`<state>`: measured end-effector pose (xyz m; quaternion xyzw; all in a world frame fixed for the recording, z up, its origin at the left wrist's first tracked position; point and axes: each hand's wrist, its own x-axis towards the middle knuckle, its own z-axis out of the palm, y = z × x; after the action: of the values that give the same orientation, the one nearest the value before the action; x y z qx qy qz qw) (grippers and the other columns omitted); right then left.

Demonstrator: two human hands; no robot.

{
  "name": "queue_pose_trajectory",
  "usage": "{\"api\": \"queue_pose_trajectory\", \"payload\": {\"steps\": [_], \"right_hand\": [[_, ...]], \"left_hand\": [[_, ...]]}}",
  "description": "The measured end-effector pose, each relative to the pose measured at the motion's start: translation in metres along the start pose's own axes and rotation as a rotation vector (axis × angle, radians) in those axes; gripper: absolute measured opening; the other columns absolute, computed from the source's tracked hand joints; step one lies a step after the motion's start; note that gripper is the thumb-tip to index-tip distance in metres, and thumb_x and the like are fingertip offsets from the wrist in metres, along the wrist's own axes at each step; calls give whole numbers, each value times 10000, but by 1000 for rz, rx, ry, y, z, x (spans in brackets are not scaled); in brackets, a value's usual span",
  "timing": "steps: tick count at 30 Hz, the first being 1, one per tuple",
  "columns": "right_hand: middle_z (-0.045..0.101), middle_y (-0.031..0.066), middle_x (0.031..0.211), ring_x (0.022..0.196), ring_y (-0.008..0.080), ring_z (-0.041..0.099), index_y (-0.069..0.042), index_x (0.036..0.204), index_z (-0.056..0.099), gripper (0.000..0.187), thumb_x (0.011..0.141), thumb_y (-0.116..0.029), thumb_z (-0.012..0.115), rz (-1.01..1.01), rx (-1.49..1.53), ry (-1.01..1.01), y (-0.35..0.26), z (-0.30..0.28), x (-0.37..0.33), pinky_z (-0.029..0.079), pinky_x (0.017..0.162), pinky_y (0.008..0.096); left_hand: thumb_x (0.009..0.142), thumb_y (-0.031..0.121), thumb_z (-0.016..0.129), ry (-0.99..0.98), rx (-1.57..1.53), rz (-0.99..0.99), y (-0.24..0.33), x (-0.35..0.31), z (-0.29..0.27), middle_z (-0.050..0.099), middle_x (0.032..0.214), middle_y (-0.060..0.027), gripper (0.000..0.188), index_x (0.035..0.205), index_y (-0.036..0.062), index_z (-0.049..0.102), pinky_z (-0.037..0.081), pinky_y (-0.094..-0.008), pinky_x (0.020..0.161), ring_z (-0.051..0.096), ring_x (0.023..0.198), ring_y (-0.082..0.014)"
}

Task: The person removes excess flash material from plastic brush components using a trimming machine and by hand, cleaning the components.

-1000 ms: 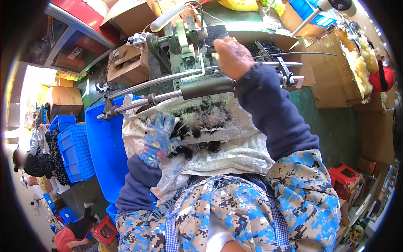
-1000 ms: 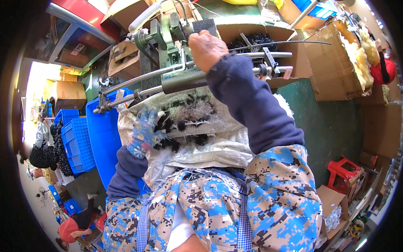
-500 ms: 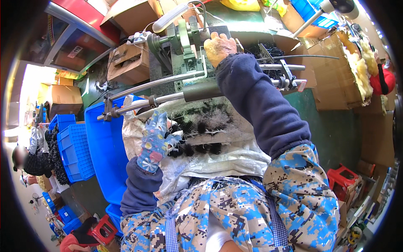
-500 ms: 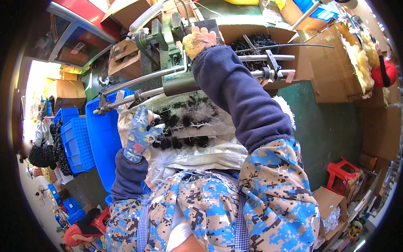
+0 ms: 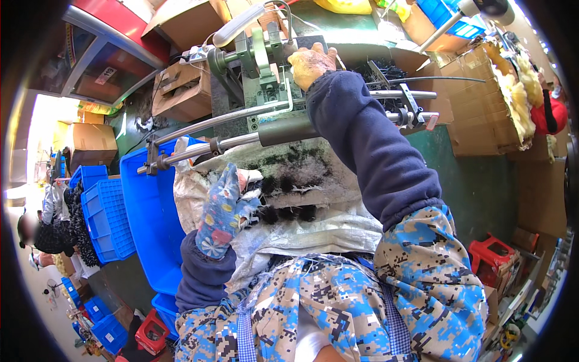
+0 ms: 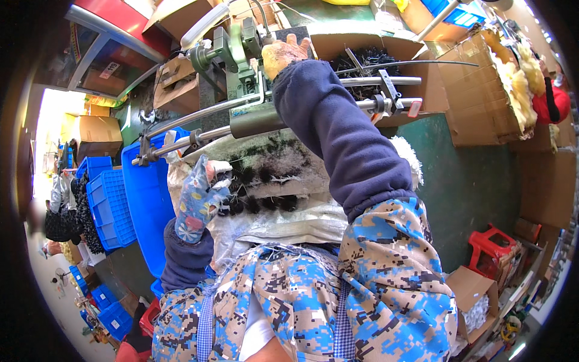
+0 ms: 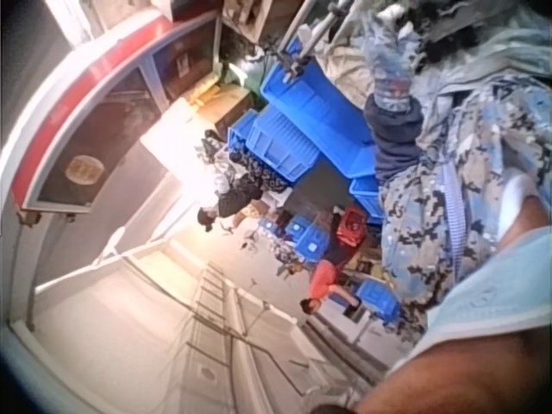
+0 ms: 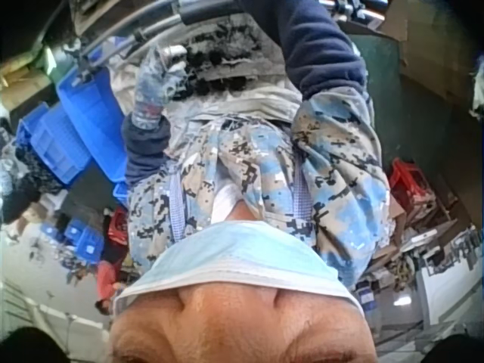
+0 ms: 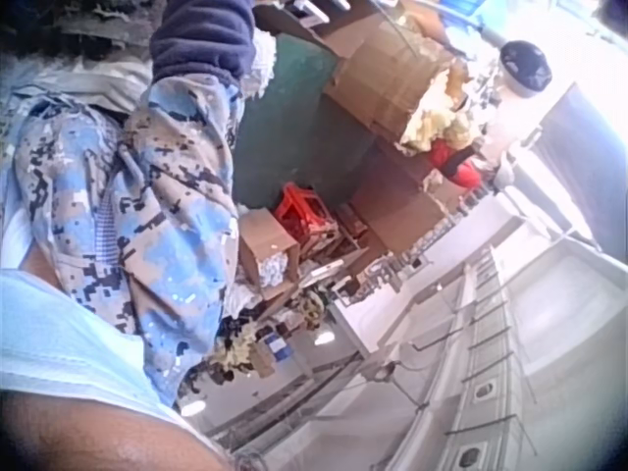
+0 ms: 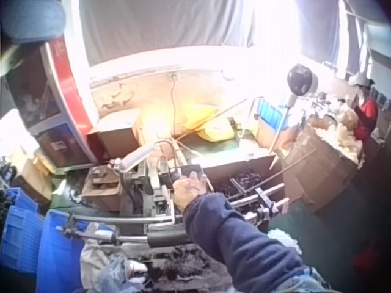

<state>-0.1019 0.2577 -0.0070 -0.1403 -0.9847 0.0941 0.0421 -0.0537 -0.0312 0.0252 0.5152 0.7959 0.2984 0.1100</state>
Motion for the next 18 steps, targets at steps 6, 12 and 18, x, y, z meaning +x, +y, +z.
{"api": "queue_pose_trajectory", "payload": {"steps": [6, 12, 18], "right_hand": [[432, 110, 1141, 1095, 287, 349, -18, 989, 562, 404, 643, -220, 612, 45, -82, 138, 20, -8, -43, 285, 831, 468], [468, 141, 1035, 1022, 276, 426, 14, 1016, 515, 399, 713, -240, 571, 18, -96, 134, 1, 2, -41, 340, 794, 448], [477, 157, 1051, 1037, 295, 431, 12, 1066, 476, 415, 766, -269, 533, 0, -30, 79, -27, 1, -38, 340, 788, 494]], "left_hand": [[704, 183, 679, 226, -380, -333, 4, -18, 10, 581, 859, -147, 396, 1002, -28, 526, 462, -339, 731, 569, 795, -254], [691, 51, 667, 295, -660, -372, 20, 3, 21, 588, 780, -39, 236, 891, 13, 547, 448, -239, 668, 549, 714, -111], [682, 29, 654, 343, -720, -396, 18, -6, 22, 580, 814, -35, 241, 901, 14, 554, 439, -236, 676, 545, 734, -111]]}}
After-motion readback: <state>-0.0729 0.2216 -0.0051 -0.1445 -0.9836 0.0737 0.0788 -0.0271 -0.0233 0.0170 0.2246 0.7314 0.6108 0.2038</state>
